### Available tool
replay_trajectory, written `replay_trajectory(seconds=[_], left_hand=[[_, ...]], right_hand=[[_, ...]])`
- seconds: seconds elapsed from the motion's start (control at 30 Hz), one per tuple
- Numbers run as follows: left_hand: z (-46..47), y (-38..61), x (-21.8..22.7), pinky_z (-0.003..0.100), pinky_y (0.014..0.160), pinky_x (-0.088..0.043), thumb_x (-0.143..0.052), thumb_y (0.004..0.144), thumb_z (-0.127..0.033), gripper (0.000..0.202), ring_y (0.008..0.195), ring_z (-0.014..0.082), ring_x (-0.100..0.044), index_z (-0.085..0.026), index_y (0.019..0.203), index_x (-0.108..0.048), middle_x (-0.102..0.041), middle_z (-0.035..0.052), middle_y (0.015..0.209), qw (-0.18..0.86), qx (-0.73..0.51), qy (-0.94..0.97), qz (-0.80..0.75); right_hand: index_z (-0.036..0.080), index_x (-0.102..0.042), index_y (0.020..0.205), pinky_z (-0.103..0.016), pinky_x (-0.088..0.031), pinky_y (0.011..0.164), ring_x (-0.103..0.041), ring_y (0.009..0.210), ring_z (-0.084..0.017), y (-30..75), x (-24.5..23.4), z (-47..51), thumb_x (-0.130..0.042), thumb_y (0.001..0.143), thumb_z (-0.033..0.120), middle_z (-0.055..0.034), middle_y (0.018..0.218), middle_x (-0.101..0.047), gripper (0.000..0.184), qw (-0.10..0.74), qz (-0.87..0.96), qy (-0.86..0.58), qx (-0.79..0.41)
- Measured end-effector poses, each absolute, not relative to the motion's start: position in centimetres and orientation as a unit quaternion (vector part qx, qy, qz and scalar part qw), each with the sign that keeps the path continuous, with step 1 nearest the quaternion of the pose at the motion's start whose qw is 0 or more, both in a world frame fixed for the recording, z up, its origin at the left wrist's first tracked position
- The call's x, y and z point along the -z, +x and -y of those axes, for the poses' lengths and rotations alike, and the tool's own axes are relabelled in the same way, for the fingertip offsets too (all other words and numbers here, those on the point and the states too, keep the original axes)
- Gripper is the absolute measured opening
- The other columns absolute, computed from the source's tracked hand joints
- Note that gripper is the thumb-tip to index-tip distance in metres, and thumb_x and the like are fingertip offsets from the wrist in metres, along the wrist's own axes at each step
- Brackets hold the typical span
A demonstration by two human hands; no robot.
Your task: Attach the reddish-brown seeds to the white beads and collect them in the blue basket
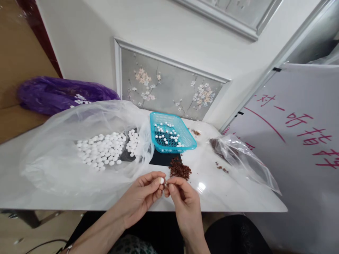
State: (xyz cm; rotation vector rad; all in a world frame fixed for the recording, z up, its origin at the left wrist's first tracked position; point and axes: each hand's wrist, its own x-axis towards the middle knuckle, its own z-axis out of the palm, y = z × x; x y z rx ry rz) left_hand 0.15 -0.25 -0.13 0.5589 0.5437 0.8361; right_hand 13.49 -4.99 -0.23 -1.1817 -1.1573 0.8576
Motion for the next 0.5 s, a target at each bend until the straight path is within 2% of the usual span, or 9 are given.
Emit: replay_trajectory(seconds=[0.1, 0.23, 0.5], left_hand=[[0.30, 0.23, 0.02, 0.016, 0.068, -0.050, -0.067, 0.078, -0.019, 0.008, 0.066, 0.0068, -0.059, -0.013, 0.083, -0.067, -0.061, 0.0011, 0.074, 0.839, -0.397, 0.280, -0.245], [0.28, 0.28, -0.27, 0.014, 0.064, -0.046, -0.068, 0.078, -0.022, 0.011, 0.062, 0.0048, -0.053, -0.012, 0.075, -0.065, -0.056, -0.0008, 0.069, 0.830, -0.404, 0.294, -0.249], [0.59, 0.49, -0.32, 0.016, 0.066, -0.044, -0.071, 0.074, -0.024, 0.011, 0.065, 0.0067, -0.052, -0.015, 0.074, -0.066, -0.058, -0.0016, 0.068, 0.789, -0.413, 0.338, -0.305]], right_hand=[[0.019, -0.060, 0.083, -0.023, -0.047, 0.061, -0.055, 0.062, -0.012, 13.30, 0.07, 5.04, -0.055, 0.087, 0.028, 0.0016, 0.066, -0.057, 0.011, 0.598, 0.489, -0.514, -0.372], [0.019, -0.058, 0.076, -0.022, -0.045, 0.061, -0.053, 0.063, -0.012, 13.05, -0.26, 5.01, -0.054, 0.087, 0.027, 0.0025, 0.066, -0.054, 0.014, 0.595, 0.509, -0.512, -0.353], [0.020, -0.054, 0.078, -0.022, -0.044, 0.062, -0.051, 0.069, -0.013, 12.74, -0.38, 5.05, -0.049, 0.090, 0.024, 0.0010, 0.075, -0.051, 0.013, 0.593, 0.548, -0.513, -0.291]])
